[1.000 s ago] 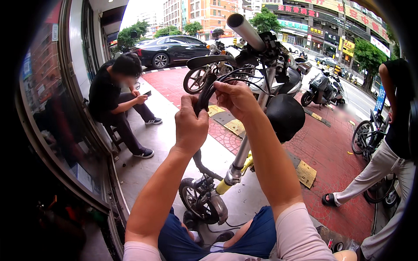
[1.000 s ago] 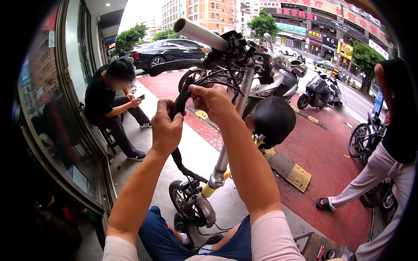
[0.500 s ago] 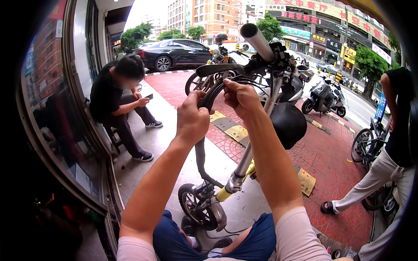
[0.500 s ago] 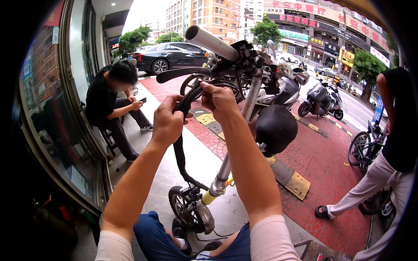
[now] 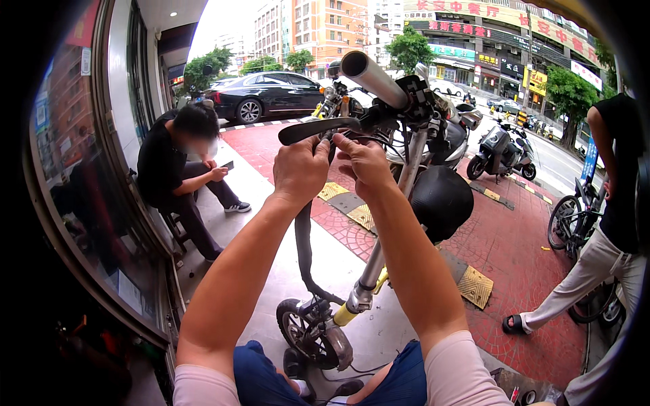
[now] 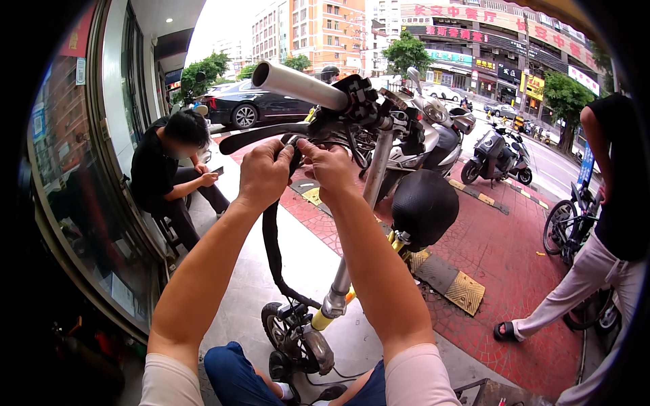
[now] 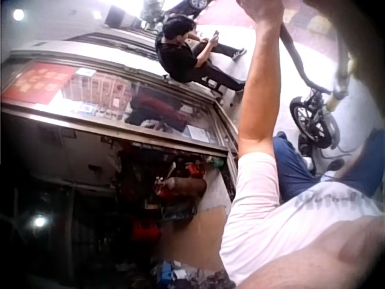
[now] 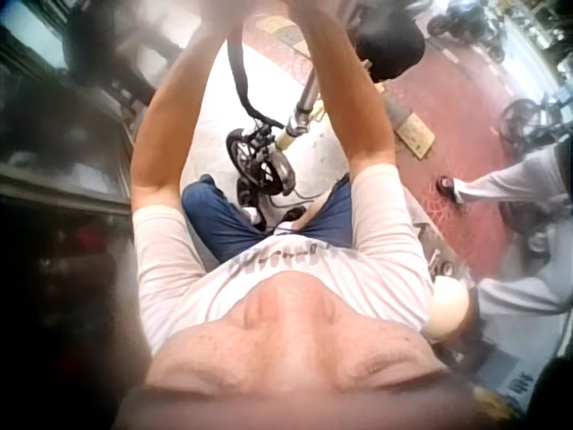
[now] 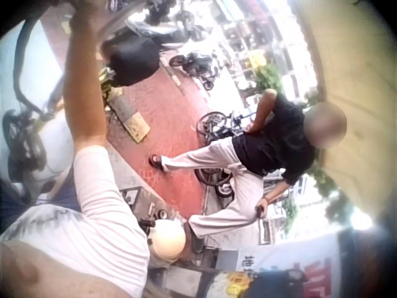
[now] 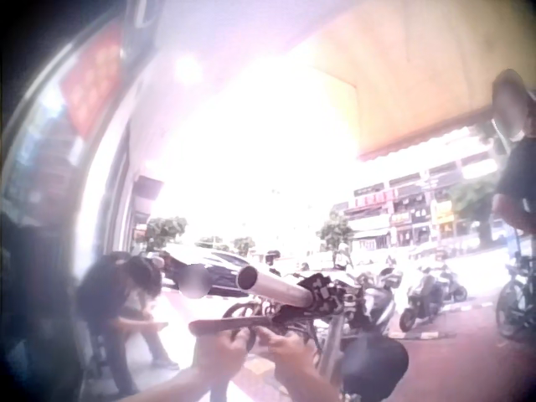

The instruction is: The person splices wires on the front of a scooter using a cutting tool, wraps the connection with black electrical tape, and slides a black protective sleeve over the bundle of wires.

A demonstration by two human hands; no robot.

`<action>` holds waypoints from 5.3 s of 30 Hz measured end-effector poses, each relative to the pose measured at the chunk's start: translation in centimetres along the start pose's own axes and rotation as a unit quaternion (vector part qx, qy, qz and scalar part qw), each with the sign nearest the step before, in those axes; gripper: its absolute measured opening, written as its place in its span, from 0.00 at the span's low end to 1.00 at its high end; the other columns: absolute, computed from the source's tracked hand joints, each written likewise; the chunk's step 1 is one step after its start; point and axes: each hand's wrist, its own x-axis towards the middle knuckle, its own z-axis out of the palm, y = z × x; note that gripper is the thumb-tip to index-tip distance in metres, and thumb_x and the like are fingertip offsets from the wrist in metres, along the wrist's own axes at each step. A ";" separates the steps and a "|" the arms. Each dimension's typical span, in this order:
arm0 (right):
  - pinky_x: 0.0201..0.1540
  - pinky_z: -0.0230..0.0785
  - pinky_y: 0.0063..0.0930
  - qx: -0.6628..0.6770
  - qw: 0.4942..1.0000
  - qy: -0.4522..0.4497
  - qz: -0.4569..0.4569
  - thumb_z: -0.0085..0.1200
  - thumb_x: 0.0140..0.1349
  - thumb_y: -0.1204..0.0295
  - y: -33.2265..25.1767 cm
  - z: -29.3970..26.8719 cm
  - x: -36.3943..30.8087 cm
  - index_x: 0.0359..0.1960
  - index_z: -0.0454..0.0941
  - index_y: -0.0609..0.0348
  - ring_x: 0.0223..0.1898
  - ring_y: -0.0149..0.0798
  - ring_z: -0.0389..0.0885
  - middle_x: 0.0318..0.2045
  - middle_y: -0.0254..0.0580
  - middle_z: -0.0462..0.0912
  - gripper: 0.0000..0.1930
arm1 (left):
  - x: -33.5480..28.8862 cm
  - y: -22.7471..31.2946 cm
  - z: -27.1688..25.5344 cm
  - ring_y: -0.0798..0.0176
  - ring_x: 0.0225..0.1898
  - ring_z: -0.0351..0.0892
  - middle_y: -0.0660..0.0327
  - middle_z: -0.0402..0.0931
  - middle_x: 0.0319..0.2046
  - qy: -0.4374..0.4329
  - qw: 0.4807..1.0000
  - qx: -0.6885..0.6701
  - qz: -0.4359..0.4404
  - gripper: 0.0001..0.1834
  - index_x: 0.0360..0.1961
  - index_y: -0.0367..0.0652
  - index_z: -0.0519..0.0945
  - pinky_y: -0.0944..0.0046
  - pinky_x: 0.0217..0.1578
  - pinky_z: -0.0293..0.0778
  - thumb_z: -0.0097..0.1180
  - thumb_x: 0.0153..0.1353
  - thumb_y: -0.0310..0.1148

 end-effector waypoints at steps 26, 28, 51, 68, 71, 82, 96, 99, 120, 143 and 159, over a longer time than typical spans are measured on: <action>0.42 0.70 0.29 -0.027 0.994 -0.095 -0.055 0.64 0.69 0.59 0.5 -1.9 1.2 0.38 0.86 0.55 0.35 0.31 0.82 0.33 0.35 0.86 0.12 | 2.6 -2.5 -2.1 0.59 0.30 0.87 0.52 0.85 0.36 -0.381 0.801 -0.427 -0.175 0.17 0.53 0.32 0.80 0.59 0.29 0.85 0.55 0.73 0.36; 0.39 0.72 0.27 -0.023 0.995 -0.087 -0.044 0.64 0.70 0.58 0.4 -1.8 1.4 0.37 0.85 0.56 0.32 0.31 0.82 0.32 0.35 0.86 0.14 | 2.6 -2.2 -1.9 0.59 0.31 0.87 0.52 0.85 0.36 -0.379 0.771 -0.481 -0.175 0.17 0.54 0.32 0.80 0.59 0.29 0.85 0.55 0.74 0.37; 0.22 0.63 0.19 0.131 0.972 -0.191 -0.043 0.60 0.72 0.69 -1.4 -3.5 -2.4 0.41 0.81 0.59 0.19 0.25 0.73 0.24 0.31 0.79 0.07 | 1.0 0.9 -3.1 0.58 0.17 0.82 0.52 0.83 0.26 -0.343 0.842 -0.370 -0.190 0.18 0.44 0.34 0.80 0.61 0.16 0.78 0.49 0.75 0.41; 0.40 0.79 0.27 -0.236 0.959 -0.154 0.018 0.65 0.65 0.70 7.5 -3.7 -14.9 0.60 0.77 0.68 0.37 0.31 0.85 0.47 0.45 0.86 0.23 | 2.7 2.3 -2.0 0.67 0.15 0.69 0.68 0.72 0.18 -0.306 0.795 -0.424 -0.309 0.18 0.30 0.54 0.77 0.60 0.18 0.64 0.52 0.74 0.53; 0.45 0.80 0.30 -0.291 0.939 -0.180 0.028 0.69 0.62 0.63 11.5 -3.6 -16.1 0.54 0.81 0.69 0.39 0.34 0.86 0.44 0.48 0.87 0.25 | 3.1 0.8 -2.0 0.60 0.22 0.81 0.59 0.80 0.24 -0.315 0.772 -0.482 -0.270 0.18 0.37 0.45 0.80 0.55 0.22 0.77 0.50 0.74 0.48; 0.34 0.76 0.35 -0.414 0.907 -0.065 -0.051 0.75 0.55 0.54 14.3 0.6 -16.5 0.36 0.82 0.61 0.27 0.41 0.85 0.27 0.42 0.85 0.23 | -11.4 -12.8 -4.1 0.53 0.55 0.83 0.48 0.84 0.53 -0.275 0.800 -0.437 -0.307 0.25 0.56 0.31 0.80 0.50 0.59 0.75 0.40 0.66 0.36; 0.28 0.72 0.38 -0.419 0.897 -0.025 -0.136 0.61 0.54 0.73 12.2 -0.7 -19.1 0.28 0.82 0.64 0.22 0.45 0.81 0.22 0.44 0.82 0.05 | -15.0 -10.4 -1.3 0.76 0.33 0.74 0.66 0.78 0.35 -0.228 0.860 -0.443 -0.110 0.14 0.47 0.34 0.79 0.71 0.33 0.73 0.55 0.59 0.19; 0.28 0.73 0.38 -0.456 0.860 0.034 -0.224 0.60 0.51 0.74 12.0 -1.2 -18.7 0.30 0.84 0.60 0.22 0.44 0.82 0.23 0.43 0.83 0.05 | -14.6 -8.4 -0.9 0.76 0.33 0.74 0.66 0.78 0.33 -0.198 0.910 -0.352 -0.095 0.15 0.45 0.32 0.78 0.71 0.33 0.73 0.52 0.55 0.20; 0.28 0.75 0.29 -0.221 0.964 -0.028 -0.143 0.59 0.65 0.75 3.0 0.7 -17.5 0.34 0.82 0.66 0.22 0.31 0.81 0.22 0.36 0.84 0.06 | -14.2 -6.4 1.1 0.71 0.18 0.59 0.66 0.67 0.20 -0.270 0.557 -0.738 -0.267 0.27 0.29 0.44 0.76 0.69 0.18 0.54 0.39 0.72 0.55; 0.53 0.81 0.38 0.223 0.934 -0.275 0.050 0.62 0.69 0.73 5.7 0.1 -5.2 0.55 0.80 0.62 0.48 0.40 0.86 0.47 0.43 0.86 0.15 | -10.0 -2.7 -3.0 0.58 0.31 0.84 0.53 0.82 0.36 0.061 0.985 -0.160 0.014 0.11 0.41 0.33 0.82 0.59 0.33 0.80 0.68 0.61 0.28; 0.52 0.78 0.36 0.219 0.928 -0.290 0.078 0.63 0.68 0.69 5.3 0.1 -3.6 0.56 0.81 0.57 0.47 0.36 0.86 0.47 0.39 0.86 0.17 | -5.2 -2.1 -3.0 0.65 0.32 0.83 0.56 0.83 0.32 -0.068 0.916 -0.381 -0.109 0.09 0.37 0.31 0.81 0.64 0.34 0.80 0.55 0.55 0.21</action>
